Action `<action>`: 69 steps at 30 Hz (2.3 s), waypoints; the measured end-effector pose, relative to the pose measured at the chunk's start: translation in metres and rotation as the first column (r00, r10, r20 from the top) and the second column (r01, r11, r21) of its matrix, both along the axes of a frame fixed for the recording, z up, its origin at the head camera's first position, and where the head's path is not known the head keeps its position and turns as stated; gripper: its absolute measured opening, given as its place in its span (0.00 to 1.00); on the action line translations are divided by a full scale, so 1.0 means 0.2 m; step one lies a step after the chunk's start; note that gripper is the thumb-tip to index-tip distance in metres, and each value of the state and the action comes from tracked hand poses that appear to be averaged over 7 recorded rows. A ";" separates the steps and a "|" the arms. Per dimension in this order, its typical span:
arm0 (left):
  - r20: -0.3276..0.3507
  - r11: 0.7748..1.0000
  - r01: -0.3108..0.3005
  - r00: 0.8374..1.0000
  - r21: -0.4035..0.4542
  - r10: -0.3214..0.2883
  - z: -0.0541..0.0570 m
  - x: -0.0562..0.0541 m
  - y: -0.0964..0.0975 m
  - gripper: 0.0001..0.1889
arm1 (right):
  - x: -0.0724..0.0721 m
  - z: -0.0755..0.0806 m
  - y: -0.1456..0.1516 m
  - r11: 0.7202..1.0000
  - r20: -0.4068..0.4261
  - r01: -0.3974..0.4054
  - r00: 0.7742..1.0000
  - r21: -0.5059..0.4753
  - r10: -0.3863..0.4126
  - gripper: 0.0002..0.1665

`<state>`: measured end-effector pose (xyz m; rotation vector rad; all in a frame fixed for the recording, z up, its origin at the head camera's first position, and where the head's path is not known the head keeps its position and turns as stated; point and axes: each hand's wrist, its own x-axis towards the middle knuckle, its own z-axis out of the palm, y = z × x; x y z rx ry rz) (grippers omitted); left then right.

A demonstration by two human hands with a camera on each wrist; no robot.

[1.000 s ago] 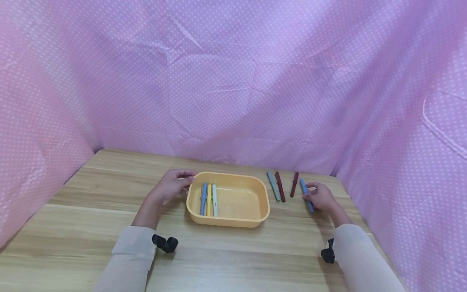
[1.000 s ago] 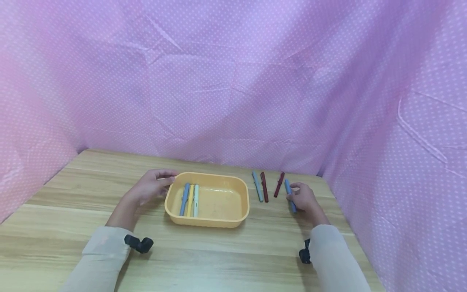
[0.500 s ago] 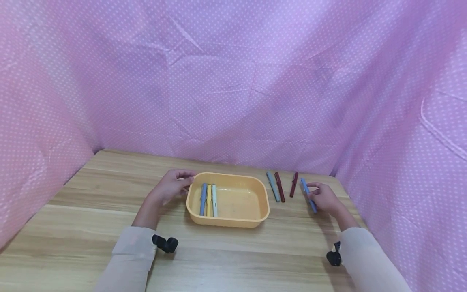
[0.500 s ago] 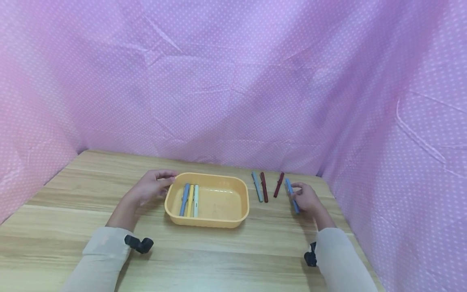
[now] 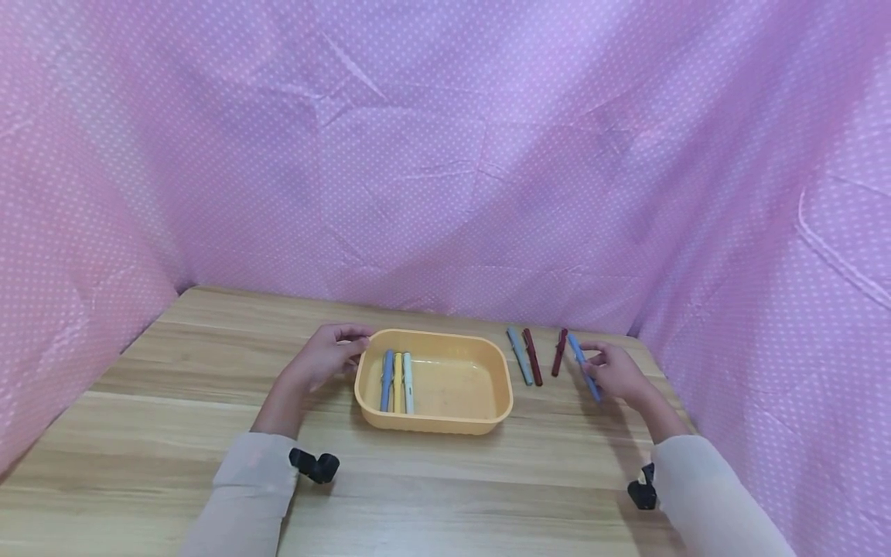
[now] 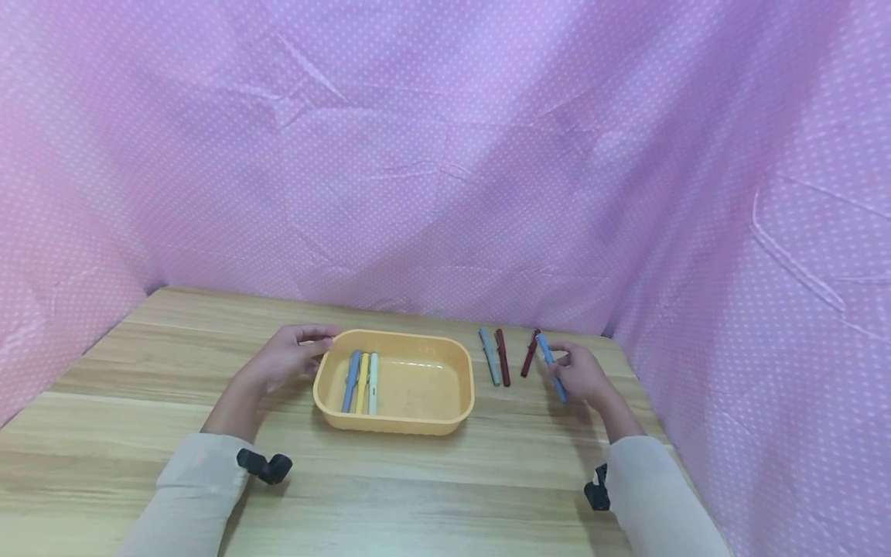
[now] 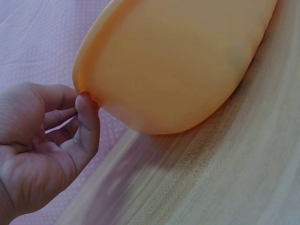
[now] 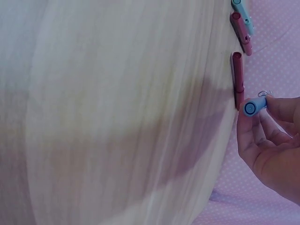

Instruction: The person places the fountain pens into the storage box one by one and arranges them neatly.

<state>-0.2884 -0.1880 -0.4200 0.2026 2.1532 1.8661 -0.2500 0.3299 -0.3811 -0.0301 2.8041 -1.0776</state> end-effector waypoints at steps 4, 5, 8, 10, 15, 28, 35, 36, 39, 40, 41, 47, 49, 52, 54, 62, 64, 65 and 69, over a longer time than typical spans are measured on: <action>0.001 1.000 -0.003 1.000 0.003 0.003 0.00 0.00 0.00 0.19 | 0.00 0.02 -0.03 1.000 -0.007 -0.017 1.000 -0.005 0.017 0.27; 0.000 1.000 -0.002 1.000 0.002 0.002 0.00 0.00 0.00 0.19 | 0.00 0.02 -0.04 1.000 -0.009 -0.020 1.000 -0.007 0.020 0.27; -0.005 1.000 0.000 1.000 0.001 0.000 0.00 0.00 0.00 0.19 | -0.01 0.03 -0.06 0.999 -0.021 -0.038 0.999 -0.016 0.038 0.27; -0.005 1.000 0.002 1.000 0.001 -0.002 0.00 0.00 0.00 0.19 | -0.01 0.04 -0.08 0.998 -0.026 -0.051 0.998 -0.020 0.051 0.27; -0.006 1.000 0.013 1.000 0.019 -0.012 0.00 0.00 -0.01 0.19 | 0.01 0.07 -0.14 0.995 -0.020 -0.093 0.995 -0.034 0.093 0.28; 0.003 1.000 0.002 1.000 0.019 -0.002 0.00 0.01 0.01 0.19 | 0.01 0.10 -0.29 0.986 -0.046 -0.165 0.986 -0.035 0.163 0.26; -0.007 1.000 -0.010 1.000 -0.003 0.010 0.01 0.05 0.02 0.19 | 0.02 0.14 -0.37 0.974 -0.065 -0.220 0.974 -0.048 0.217 0.27; -0.008 1.000 -0.012 1.000 -0.003 0.012 0.01 0.05 0.02 0.19 | 0.02 0.14 -0.38 0.973 -0.069 -0.225 0.973 -0.050 0.221 0.27; -0.012 1.000 -0.011 1.000 0.001 0.011 0.01 0.07 0.02 0.19 | 0.02 0.15 -0.42 0.972 -0.081 -0.227 0.972 -0.056 0.222 0.26; -0.013 1.000 -0.012 1.000 0.004 0.012 0.02 0.07 0.02 0.19 | 0.02 0.15 -0.43 0.972 -0.086 -0.229 0.971 -0.056 0.224 0.26; -0.014 1.000 -0.013 1.000 0.006 0.013 0.02 0.08 0.03 0.20 | 0.02 0.15 -0.44 0.970 -0.094 -0.235 0.969 -0.056 0.229 0.25; -0.007 1.000 -0.029 1.000 0.005 0.029 0.02 0.11 0.04 0.20 | 0.04 0.17 -0.50 0.955 -0.134 -0.290 0.951 -0.068 0.279 0.25; -0.005 0.999 -0.037 0.999 0.000 0.037 0.02 0.12 0.04 0.20 | 0.05 0.18 -0.52 0.954 -0.119 -0.290 0.953 -0.071 0.280 0.25; -0.005 0.999 -0.042 0.999 0.000 0.042 0.02 0.13 0.05 0.20 | 0.06 0.20 -0.55 0.954 -0.092 -0.288 0.956 -0.080 0.280 0.26; -0.007 0.999 -0.041 0.999 0.001 0.041 0.02 0.13 0.05 0.20 | 0.07 0.21 -0.57 0.955 -0.086 -0.285 0.957 -0.083 0.278 0.26; -0.002 0.999 -0.044 0.999 -0.001 0.044 0.01 0.13 0.05 0.19 | 0.07 0.21 -0.65 0.938 -0.080 -0.326 0.945 -0.120 0.318 0.25; 0.002 0.999 -0.043 0.999 0.003 0.043 0.01 0.13 0.05 0.19 | 0.07 0.21 -0.67 0.932 -0.080 -0.336 0.941 -0.138 0.328 0.25; 0.001 0.999 -0.040 0.999 0.006 0.040 0.01 0.13 0.05 0.19 | 0.07 0.21 -0.69 0.929 -0.082 -0.341 0.940 -0.146 0.332 0.25; 0.002 0.999 -0.030 1.000 0.014 0.030 0.01 0.12 0.05 0.20 | 0.06 0.20 -0.74 0.922 -0.095 -0.357 0.934 -0.152 0.346 0.24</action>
